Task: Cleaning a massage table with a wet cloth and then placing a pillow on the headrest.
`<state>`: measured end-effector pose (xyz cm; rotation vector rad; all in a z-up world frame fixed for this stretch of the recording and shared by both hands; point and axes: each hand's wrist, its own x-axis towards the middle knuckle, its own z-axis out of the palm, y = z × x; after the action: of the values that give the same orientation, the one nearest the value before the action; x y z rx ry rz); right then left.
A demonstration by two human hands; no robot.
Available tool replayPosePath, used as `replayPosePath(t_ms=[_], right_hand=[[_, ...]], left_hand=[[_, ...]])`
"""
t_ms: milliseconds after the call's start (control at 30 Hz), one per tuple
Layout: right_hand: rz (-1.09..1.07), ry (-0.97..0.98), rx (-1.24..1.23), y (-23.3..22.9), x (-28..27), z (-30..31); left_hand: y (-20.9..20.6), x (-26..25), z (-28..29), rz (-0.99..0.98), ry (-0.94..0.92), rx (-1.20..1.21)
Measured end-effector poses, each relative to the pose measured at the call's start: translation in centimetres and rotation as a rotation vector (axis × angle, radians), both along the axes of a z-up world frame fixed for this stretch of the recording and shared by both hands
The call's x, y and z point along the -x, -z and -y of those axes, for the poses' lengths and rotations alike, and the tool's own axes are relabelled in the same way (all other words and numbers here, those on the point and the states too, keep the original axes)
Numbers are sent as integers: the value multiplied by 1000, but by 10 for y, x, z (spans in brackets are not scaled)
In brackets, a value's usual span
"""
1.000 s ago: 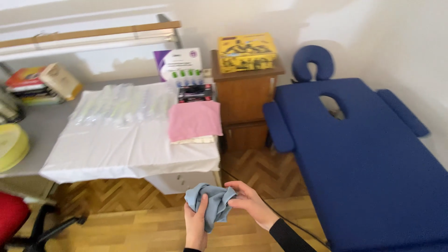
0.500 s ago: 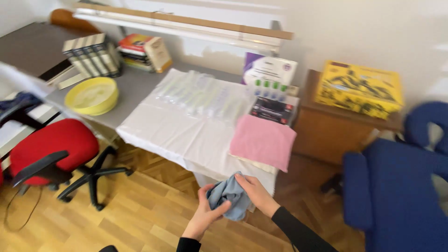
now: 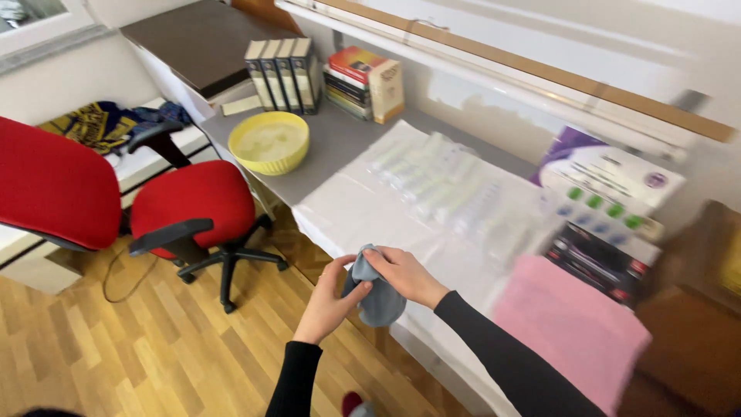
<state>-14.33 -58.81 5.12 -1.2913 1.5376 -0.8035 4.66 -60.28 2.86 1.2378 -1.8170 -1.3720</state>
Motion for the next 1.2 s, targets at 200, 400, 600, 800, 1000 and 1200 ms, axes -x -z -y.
replayPosePath(t_ms=[200, 400, 600, 800, 1000, 1200], right_hand=[[-138, -27, 114, -14, -40, 146], [-173, 55, 238, -14, -45, 295], [-91, 73, 284, -25, -62, 435], [-114, 99, 405, -77, -75, 559], [-159, 4, 385, -74, -85, 636], [-270, -69, 215, 2, -81, 687]], left_hand=[[10, -42, 151, 80, -92, 122], [-17, -83, 276, -40, -255, 201], [-69, -108, 392, -87, -244, 227], [-118, -122, 504, -129, -257, 349], [-93, -136, 613, 22, -269, 291], [29, -158, 712, 226, -399, 289]])
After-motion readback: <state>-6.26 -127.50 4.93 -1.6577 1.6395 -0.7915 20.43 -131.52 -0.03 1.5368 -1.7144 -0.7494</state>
